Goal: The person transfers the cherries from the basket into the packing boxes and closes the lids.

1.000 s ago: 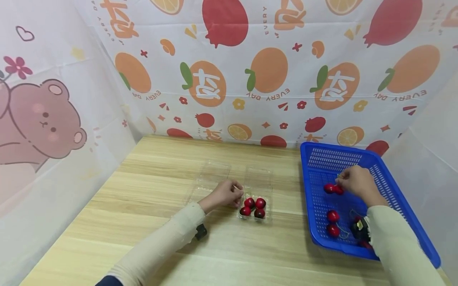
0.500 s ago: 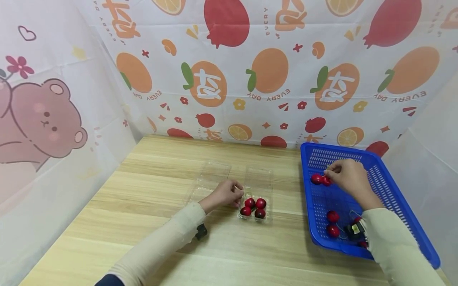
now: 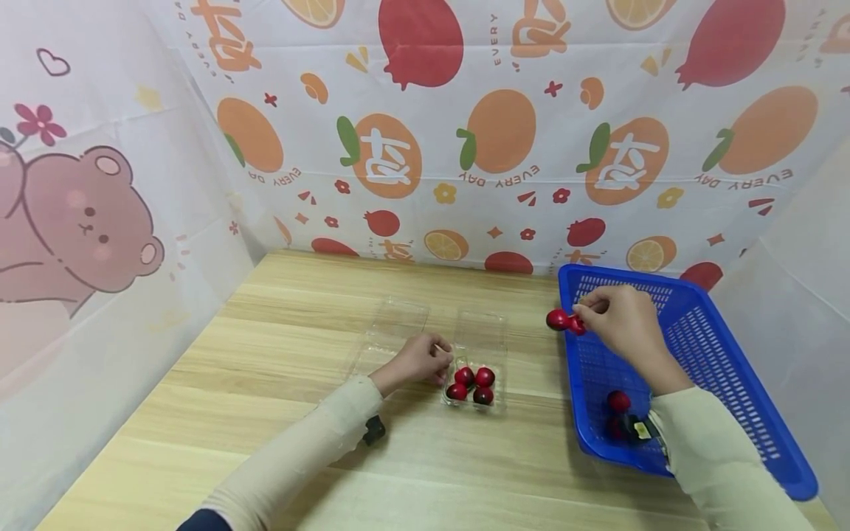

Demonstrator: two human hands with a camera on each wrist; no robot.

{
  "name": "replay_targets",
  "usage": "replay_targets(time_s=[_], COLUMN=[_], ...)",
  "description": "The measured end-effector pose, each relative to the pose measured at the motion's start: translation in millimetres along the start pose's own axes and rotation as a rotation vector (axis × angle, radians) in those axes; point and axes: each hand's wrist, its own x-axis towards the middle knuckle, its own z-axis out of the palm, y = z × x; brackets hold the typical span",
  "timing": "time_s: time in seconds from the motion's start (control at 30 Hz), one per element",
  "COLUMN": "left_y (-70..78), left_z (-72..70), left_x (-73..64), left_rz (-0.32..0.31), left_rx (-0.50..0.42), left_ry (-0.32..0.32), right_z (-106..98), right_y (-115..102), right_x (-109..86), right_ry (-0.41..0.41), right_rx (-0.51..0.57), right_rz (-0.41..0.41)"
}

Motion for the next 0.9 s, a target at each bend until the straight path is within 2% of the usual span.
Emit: replay_targets(time_s=[0.37,0.9], left_y=[4.1,1.2], left_z=[3.4,0.2], left_x=[0.9,-2.5], left_rz=[0.017,0.039], left_rx=[0.006,0.018], left_ry=[-0.001,0.007], right_z=[-2,24], right_y=[-31,-58], right_x=[-5.7,-11.3], right_ry=[0.053,0.036], right_rx=[0.028,0.099], right_rz=[-0.076,-0.079])
